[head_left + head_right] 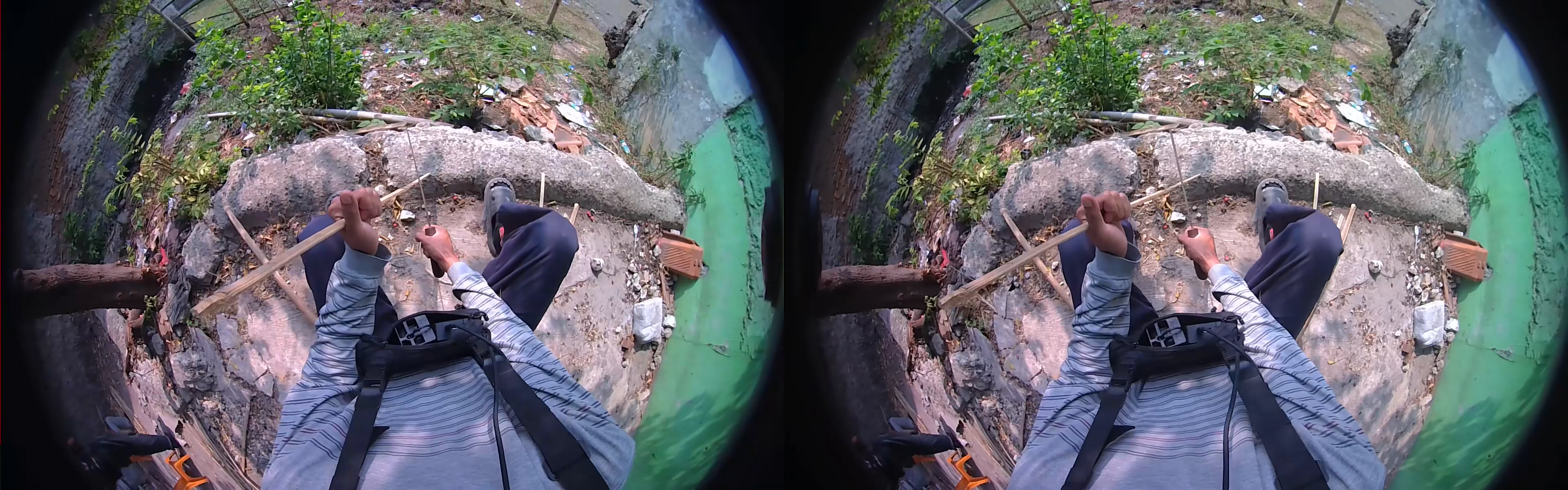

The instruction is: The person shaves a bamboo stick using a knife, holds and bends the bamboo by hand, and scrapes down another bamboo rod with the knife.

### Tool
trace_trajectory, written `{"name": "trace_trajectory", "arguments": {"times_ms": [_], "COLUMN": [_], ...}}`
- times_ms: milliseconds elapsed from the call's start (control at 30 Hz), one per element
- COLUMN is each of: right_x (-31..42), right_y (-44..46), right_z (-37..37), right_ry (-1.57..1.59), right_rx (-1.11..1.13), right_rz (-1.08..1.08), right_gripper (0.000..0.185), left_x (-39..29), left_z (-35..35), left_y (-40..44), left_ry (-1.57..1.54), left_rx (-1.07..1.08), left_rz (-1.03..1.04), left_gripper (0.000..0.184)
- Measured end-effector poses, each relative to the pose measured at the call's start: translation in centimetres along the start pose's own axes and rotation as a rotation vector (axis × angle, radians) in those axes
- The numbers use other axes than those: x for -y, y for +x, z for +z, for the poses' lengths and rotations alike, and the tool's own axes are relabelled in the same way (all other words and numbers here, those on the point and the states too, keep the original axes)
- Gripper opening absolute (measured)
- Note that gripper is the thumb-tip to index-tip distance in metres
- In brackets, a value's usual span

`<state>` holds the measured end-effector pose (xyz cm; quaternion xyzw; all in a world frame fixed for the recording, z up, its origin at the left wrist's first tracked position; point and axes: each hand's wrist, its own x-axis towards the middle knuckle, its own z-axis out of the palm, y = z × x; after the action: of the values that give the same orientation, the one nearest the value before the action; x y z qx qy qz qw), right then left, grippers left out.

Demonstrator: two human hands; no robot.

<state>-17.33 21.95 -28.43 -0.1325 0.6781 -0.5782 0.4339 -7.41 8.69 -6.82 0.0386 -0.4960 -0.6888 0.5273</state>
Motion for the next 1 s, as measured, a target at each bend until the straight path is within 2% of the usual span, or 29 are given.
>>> {"name": "trace_trajectory", "arguments": {"times_ms": [100, 133, 300, 333, 500, 567, 700, 833, 933, 1000], "right_x": [1.4, 1.8, 2.9, 3.0, 4.7, 5.3, 4.3, 3.5, 3.8, 3.9], "right_y": [-0.9, -1.1, -2.3, -2.5, -3.3, -3.3, -2.3, -1.8, -1.8, -1.7], "right_z": [0.1, -0.1, 1.5, 1.6, 2.4, 2.3, 2.1, 2.4, 2.4, 2.2], "right_ry": [-0.093, -0.25, -0.277, -0.319, -0.212, -0.277, -0.206, -0.175, -0.231, -0.302], "right_rx": [0.029, 0.022, 0.061, 0.101, 0.125, 0.163, 0.207, 0.121, 0.104, 0.119], "right_rz": [-0.12, -0.212, -0.402, -0.387, -0.394, -0.343, -0.292, -0.258, -0.3, -0.356], "right_gripper": [0.023, 0.024, 0.027, 0.017, 0.021, 0.024, 0.025, 0.025, 0.021, 0.018], "left_x": [-0.2, 0.0, 0.1, 0.1, -0.2, -0.3, -0.3, -0.5, -0.3, -0.2], "left_z": [0.3, 0.3, 0.5, 0.4, 0.3, 0.2, -0.2, 0.3, 0.1, -0.1], "left_y": [0.3, 0.3, -0.1, -0.2, -0.2, -0.3, -0.6, -0.5, -0.7, -0.7], "left_ry": [-0.023, -0.036, -0.047, -0.064, -0.008, -0.012, -0.047, 0.001, 0.016, 0.06], "left_rx": [-0.038, -0.012, 0.012, 0.009, 0.053, 0.074, 0.048, 0.072, 0.059, 0.126], "left_rz": [0.012, 0.016, -0.021, -0.02, -0.007, -0.022, -0.042, -0.031, -0.009, -0.029], "left_gripper": [0.063, 0.063, 0.062, 0.063, 0.063, 0.064, 0.064, 0.066, 0.067, 0.066]}}
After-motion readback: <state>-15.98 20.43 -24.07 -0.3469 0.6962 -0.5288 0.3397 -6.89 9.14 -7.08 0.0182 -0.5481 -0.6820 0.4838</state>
